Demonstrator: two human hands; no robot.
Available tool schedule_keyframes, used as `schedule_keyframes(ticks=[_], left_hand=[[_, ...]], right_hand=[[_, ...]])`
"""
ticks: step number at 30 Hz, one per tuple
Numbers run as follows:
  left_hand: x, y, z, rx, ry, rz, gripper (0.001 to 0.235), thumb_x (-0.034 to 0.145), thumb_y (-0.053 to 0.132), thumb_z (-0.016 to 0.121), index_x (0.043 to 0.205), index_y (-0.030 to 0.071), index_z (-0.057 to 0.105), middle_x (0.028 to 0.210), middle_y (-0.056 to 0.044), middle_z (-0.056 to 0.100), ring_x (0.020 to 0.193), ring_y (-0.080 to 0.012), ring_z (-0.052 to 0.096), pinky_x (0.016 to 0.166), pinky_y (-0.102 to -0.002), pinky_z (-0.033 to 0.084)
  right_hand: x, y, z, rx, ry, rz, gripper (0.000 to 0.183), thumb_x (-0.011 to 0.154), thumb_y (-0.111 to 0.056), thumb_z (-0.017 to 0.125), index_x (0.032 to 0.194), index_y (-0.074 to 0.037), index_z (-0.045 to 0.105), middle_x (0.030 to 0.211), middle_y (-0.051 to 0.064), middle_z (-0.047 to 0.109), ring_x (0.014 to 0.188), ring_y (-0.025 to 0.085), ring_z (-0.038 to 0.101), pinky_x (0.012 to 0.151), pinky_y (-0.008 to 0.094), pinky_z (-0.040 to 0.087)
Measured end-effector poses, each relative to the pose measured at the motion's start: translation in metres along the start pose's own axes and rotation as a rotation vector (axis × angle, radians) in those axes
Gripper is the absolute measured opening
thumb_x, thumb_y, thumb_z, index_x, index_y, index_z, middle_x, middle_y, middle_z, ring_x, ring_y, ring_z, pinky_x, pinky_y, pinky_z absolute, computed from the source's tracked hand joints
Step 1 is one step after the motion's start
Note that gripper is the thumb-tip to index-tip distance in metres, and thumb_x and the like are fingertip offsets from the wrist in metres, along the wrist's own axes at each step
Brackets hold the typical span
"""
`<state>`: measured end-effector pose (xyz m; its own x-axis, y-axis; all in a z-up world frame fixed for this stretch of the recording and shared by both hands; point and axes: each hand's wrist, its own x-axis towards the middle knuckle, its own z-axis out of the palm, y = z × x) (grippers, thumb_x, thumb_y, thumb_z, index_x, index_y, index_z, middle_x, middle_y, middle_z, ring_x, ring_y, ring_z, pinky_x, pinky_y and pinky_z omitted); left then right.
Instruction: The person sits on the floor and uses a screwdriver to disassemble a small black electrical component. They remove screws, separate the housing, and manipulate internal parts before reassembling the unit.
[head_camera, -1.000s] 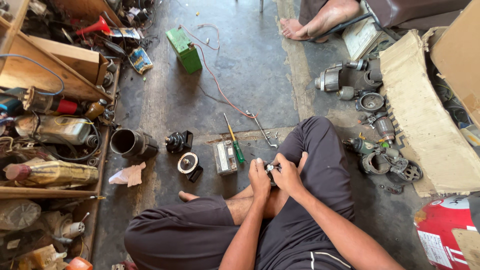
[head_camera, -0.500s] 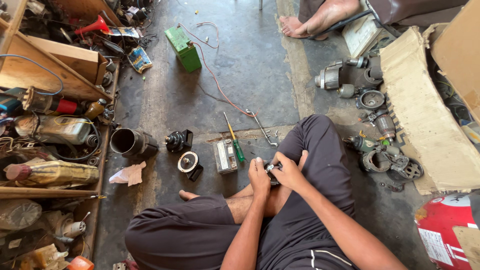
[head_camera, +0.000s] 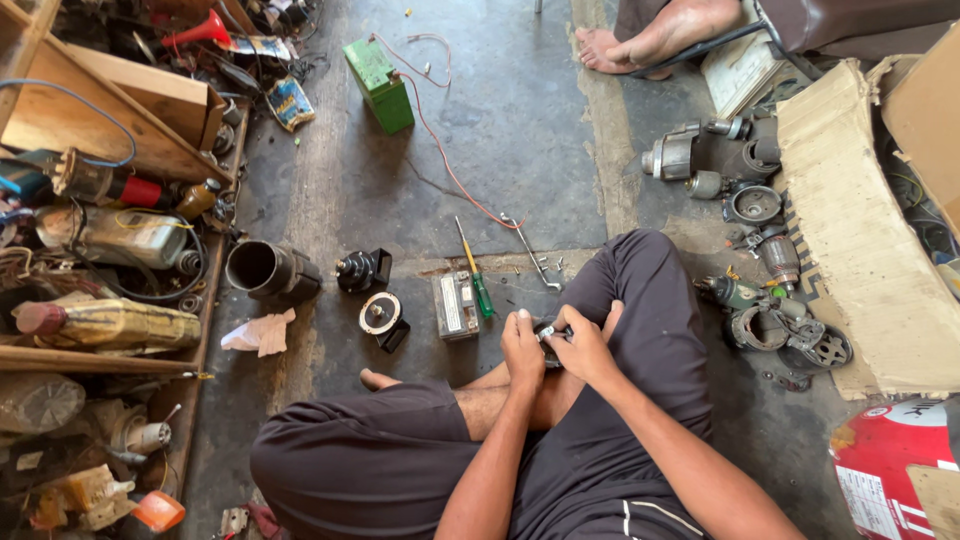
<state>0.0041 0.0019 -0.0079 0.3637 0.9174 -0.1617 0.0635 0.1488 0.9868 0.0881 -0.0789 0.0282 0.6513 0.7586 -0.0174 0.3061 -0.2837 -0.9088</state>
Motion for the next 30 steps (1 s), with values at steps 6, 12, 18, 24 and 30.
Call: schedule_keyframes(ticks=[6,12,18,24,30], left_hand=[[0.002,-0.004,0.0,-0.03,0.014,-0.024,0.035,0.103,0.027,0.048,0.082,0.0,0.055,0.071,-0.009,0.058,0.069,-0.0161,0.053,0.064,-0.038,0.046],[0.003,-0.008,-0.001,-0.027,0.009,0.0,0.036,0.104,0.026,0.048,0.082,-0.001,0.054,0.071,-0.009,0.056,0.069,-0.0158,0.05,0.064,-0.037,0.045],[0.002,-0.005,-0.001,-0.083,0.003,-0.094,0.034,0.102,0.026,0.048,0.081,0.0,0.055,0.07,-0.006,0.055,0.066,-0.014,0.05,0.06,-0.036,0.044],[0.005,-0.01,-0.001,-0.056,0.002,-0.07,0.034,0.103,0.026,0.048,0.081,0.001,0.055,0.069,-0.005,0.053,0.064,-0.0136,0.047,0.059,-0.035,0.042],[0.005,-0.009,0.0,-0.115,-0.006,-0.035,0.036,0.104,0.025,0.049,0.078,0.001,0.051,0.071,-0.004,0.051,0.069,-0.0124,0.046,0.063,-0.035,0.042]], right_hand=[[0.003,-0.004,0.004,-0.006,0.016,-0.041,0.014,0.085,-0.002,0.069,0.092,-0.001,0.057,0.072,0.014,0.069,0.064,0.02,0.068,0.063,0.033,0.051],[0.004,0.004,0.003,-0.017,-0.006,0.011,0.016,0.084,-0.002,0.071,0.09,0.0,0.057,0.071,0.015,0.067,0.062,0.02,0.065,0.061,0.034,0.05],[0.004,0.0,0.005,-0.004,0.002,-0.024,0.015,0.084,-0.002,0.07,0.091,-0.001,0.057,0.072,0.013,0.068,0.063,0.021,0.067,0.062,0.034,0.051],[0.0,0.001,0.003,-0.033,0.027,-0.007,0.015,0.084,-0.002,0.071,0.091,-0.001,0.058,0.07,0.014,0.07,0.064,0.022,0.069,0.063,0.035,0.052],[0.001,-0.015,0.0,-0.021,0.007,0.031,0.014,0.087,-0.008,0.071,0.094,-0.005,0.06,0.07,0.01,0.071,0.066,0.023,0.07,0.087,0.042,0.04]])
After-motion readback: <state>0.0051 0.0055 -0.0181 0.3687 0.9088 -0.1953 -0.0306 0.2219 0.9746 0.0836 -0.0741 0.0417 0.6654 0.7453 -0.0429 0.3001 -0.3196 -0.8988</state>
